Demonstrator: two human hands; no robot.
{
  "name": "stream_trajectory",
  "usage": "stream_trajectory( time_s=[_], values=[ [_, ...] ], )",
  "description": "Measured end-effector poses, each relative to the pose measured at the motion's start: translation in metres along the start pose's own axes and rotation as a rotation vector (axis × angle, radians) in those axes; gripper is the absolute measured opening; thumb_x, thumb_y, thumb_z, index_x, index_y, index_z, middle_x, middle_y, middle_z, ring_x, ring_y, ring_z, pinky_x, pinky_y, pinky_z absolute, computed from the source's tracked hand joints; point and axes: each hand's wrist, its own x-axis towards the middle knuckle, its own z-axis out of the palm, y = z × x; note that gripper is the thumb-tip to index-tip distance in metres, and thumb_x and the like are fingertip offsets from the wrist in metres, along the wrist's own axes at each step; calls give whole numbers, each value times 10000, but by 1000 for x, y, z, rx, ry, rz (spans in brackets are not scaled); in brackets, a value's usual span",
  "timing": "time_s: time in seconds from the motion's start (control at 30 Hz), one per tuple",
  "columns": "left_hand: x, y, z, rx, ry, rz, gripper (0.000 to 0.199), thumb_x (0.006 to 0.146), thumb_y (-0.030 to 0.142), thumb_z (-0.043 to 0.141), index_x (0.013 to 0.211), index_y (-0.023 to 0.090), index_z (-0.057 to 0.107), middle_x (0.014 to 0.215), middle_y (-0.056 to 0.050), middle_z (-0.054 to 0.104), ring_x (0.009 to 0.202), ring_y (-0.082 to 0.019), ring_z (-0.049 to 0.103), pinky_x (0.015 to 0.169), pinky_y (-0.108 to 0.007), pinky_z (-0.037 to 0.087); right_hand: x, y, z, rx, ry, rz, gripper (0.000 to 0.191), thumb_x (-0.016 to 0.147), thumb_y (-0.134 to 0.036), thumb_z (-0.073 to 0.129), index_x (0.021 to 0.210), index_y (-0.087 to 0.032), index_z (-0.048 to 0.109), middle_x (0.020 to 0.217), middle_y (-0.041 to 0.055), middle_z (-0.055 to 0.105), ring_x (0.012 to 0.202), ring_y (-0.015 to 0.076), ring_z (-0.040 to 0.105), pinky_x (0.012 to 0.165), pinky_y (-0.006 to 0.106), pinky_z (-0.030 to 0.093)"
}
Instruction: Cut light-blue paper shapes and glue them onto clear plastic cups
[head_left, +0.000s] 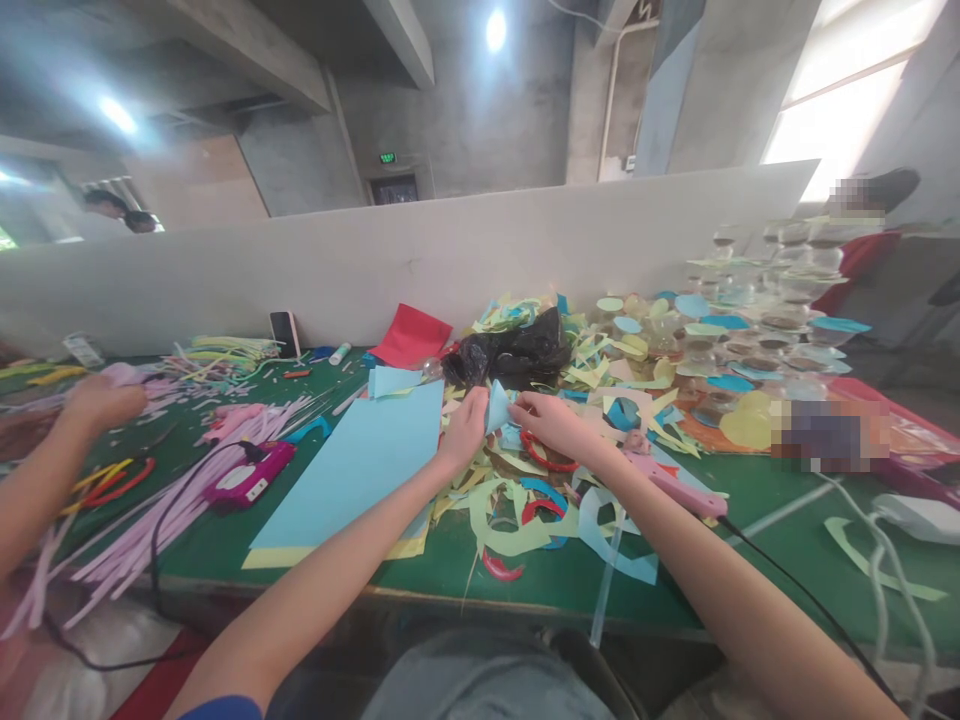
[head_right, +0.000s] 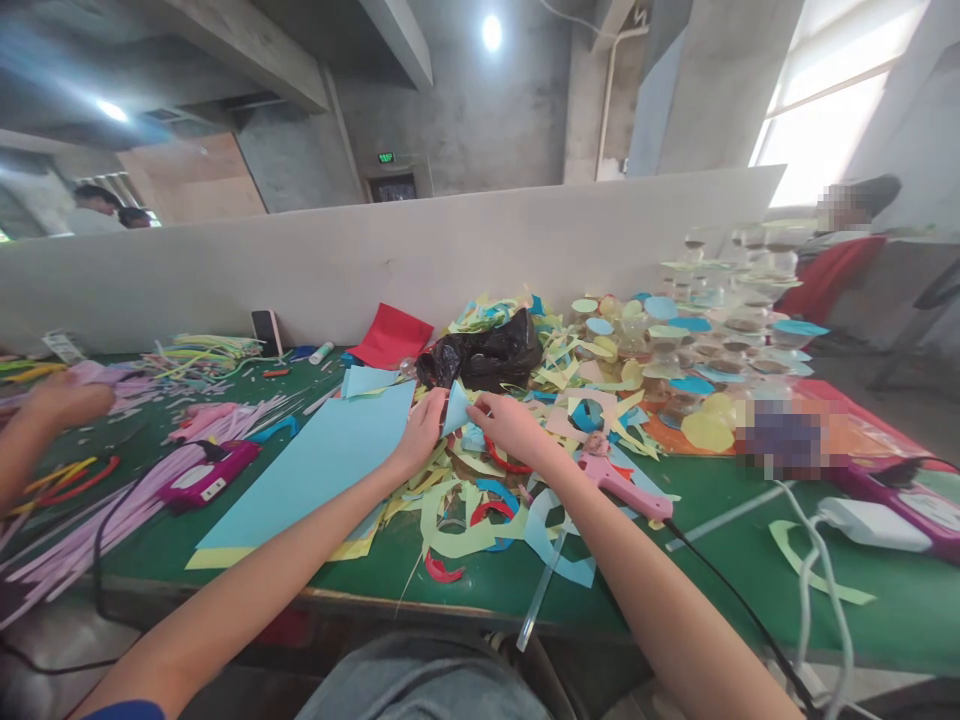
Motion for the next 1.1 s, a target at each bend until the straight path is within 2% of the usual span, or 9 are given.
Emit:
stream_trajectory(
  time_s=[0.1,0.2,0.33,0.57,0.7,0.83,0.93,1.1],
  values=[
    [-1,-3,0,-29,-25,-40,322,929,494,390,811,226,522,546,32,474,440,-135,473,462,-270,376,0,-2,-1,23,-6,14,280,935,-440,396,799,-218,498,697,3,594,573,155,510,532,254,333],
    [0,-10,0,9,-23,-10,250,898,472,472,891,232,539,574,42,462,460,-125,446,472,-261,367,-2,-6,-3,26,-10,40,240,931,-411,419,822,-215,503,729,14,623,588,157,524,542,254,339],
    [2,-16,1,89,-22,14,238,897,464,483,954,239,538,637,31,495,544,-133,471,515,-253,368,-2,-8,-3,18,-16,41,223,930,-391,427,814,-214,498,737,16,631,592,155,524,546,251,338],
    [0,-12,0,180,-50,81,209,925,427,437,926,233,516,653,43,469,570,-125,451,547,-242,354,-1,-3,-1,22,-11,28,217,918,-402,445,808,-219,480,749,17,630,641,170,553,574,255,355],
    [-1,-7,-1,263,-72,140,179,945,357,403,875,227,504,642,37,458,592,-135,461,580,-248,341,-1,-4,0,65,6,17,254,937,-460,407,870,-227,482,794,19,635,638,167,548,570,257,354],
    [-3,-6,-1,288,-145,214,206,965,355,365,905,222,511,729,10,508,675,-151,499,641,-258,352,-1,-5,1,131,33,-3,300,959,-498,338,946,-242,493,822,8,624,643,159,540,570,252,355],
    [-3,-8,0,302,-207,229,232,981,361,328,957,215,507,731,9,500,688,-155,497,653,-264,355,-1,-6,2,165,63,-31,280,953,-490,355,902,-244,480,786,-14,591,607,141,494,556,245,338],
    [-2,-11,0,312,-230,228,233,987,350,318,975,209,503,758,3,518,720,-158,508,664,-269,359,-2,-9,-1,224,104,-56,228,920,-433,425,810,-235,448,750,-38,541,586,122,427,557,241,325]
  ],
)
